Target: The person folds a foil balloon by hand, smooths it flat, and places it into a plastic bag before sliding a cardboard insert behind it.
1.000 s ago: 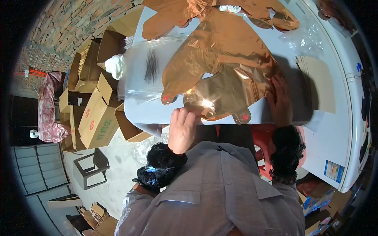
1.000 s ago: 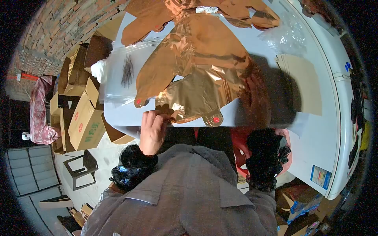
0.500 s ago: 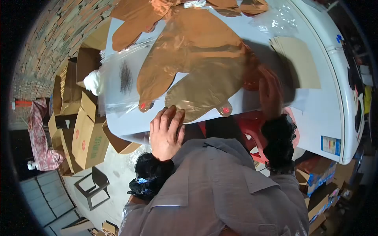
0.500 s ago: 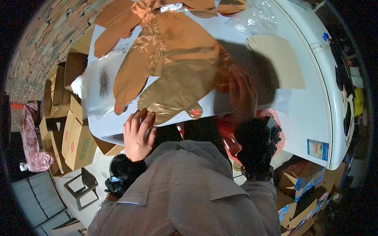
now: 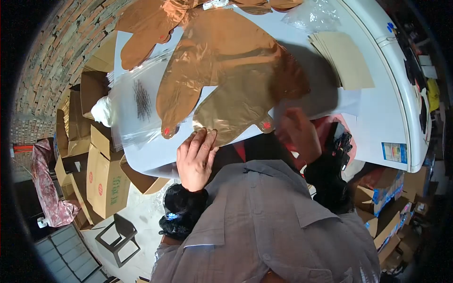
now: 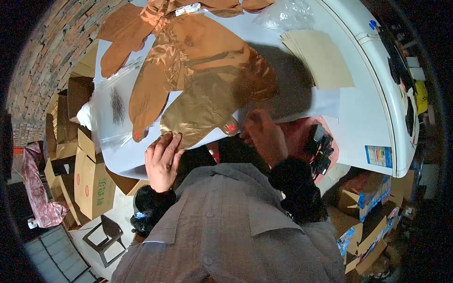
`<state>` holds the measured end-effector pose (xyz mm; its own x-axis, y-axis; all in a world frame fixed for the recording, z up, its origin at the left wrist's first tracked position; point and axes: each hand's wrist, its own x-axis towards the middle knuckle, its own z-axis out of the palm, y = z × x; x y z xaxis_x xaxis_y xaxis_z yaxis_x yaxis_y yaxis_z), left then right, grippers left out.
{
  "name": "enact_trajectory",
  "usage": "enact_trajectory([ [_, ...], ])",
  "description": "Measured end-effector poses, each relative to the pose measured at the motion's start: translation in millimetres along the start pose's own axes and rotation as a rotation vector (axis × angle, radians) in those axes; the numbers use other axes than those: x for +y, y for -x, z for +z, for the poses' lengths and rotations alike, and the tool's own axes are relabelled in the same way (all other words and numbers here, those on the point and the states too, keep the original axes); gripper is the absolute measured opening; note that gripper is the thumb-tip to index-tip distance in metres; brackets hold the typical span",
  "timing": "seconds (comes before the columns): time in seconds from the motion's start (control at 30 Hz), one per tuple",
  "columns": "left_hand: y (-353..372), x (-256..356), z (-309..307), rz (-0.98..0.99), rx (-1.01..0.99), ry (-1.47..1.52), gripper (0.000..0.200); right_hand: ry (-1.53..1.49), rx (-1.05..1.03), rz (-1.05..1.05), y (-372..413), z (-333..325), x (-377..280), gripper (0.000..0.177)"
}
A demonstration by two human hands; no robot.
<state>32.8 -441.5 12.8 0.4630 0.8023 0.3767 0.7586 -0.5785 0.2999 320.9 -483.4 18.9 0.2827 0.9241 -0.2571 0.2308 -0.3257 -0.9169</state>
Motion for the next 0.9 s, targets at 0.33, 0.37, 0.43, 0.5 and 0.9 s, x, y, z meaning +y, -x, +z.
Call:
enact_trajectory([
  [0.33,-5,-7,2,0.006,0.047,0.086,0.043,-0.523,0.052,0.119,9,41,-3,0.030],
  [0.37,-3,-3,-1,-0.027,0.083,0.145,0.053,-0.542,0.047,0.146,8,39,-10,0.030],
  [0.43,11,7,-5,-0.183,0.151,0.317,0.039,-0.668,0.020,0.197,4,34,-17,0.029],
  [0.5,30,22,-6,-0.473,0.111,0.854,0.021,-0.723,0.020,0.249,1,32,-27,0.028],
  [0.9,-59,26,-22,-0.903,-0.210,1.821,0.057,-0.694,-0.021,0.318,3,25,-49,0.035],
])
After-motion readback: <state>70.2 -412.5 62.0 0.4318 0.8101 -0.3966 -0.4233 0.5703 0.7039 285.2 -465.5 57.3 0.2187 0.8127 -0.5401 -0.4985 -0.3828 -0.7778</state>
